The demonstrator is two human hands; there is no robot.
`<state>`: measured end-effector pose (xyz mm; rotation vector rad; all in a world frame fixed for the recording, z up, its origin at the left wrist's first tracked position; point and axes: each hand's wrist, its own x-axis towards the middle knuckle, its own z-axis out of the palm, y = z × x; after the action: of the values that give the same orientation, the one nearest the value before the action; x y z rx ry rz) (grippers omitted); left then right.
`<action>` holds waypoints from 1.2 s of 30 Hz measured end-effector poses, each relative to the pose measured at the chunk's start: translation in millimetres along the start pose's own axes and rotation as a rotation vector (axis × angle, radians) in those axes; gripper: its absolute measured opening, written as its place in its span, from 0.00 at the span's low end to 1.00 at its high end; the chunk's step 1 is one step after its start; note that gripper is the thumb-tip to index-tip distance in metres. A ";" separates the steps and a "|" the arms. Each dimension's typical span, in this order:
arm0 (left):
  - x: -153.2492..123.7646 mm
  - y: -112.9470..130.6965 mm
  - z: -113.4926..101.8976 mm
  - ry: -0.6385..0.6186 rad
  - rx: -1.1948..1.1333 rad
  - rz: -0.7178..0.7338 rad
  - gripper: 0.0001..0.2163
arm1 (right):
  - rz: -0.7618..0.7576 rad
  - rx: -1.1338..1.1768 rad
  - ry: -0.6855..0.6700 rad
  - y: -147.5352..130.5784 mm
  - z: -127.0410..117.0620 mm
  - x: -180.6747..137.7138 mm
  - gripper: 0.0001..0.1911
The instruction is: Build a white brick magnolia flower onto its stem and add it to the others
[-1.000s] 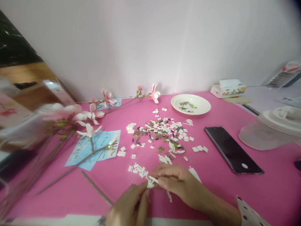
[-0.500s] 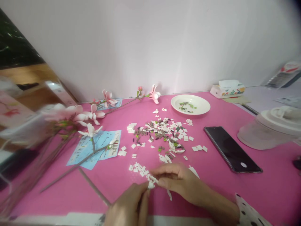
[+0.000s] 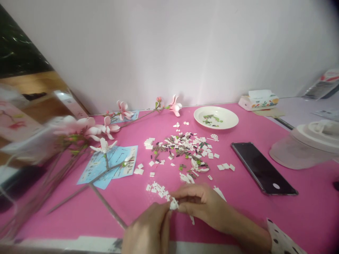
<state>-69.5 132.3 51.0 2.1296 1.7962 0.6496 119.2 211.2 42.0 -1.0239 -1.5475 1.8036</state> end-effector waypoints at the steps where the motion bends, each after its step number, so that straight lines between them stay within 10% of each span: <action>1: 0.6 0.6 -0.3 0.005 -0.016 -0.003 0.11 | 0.000 -0.006 -0.001 -0.7 -0.2 -0.1 0.13; 36: 4.9 3.0 -1.2 -0.042 -0.107 0.000 0.13 | -0.383 -0.378 -0.097 -8.6 -2.8 -2.5 0.11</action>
<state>-66.9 136.4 54.3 2.0576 1.7011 0.6802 122.3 212.4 50.8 -0.7371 -2.0366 1.3459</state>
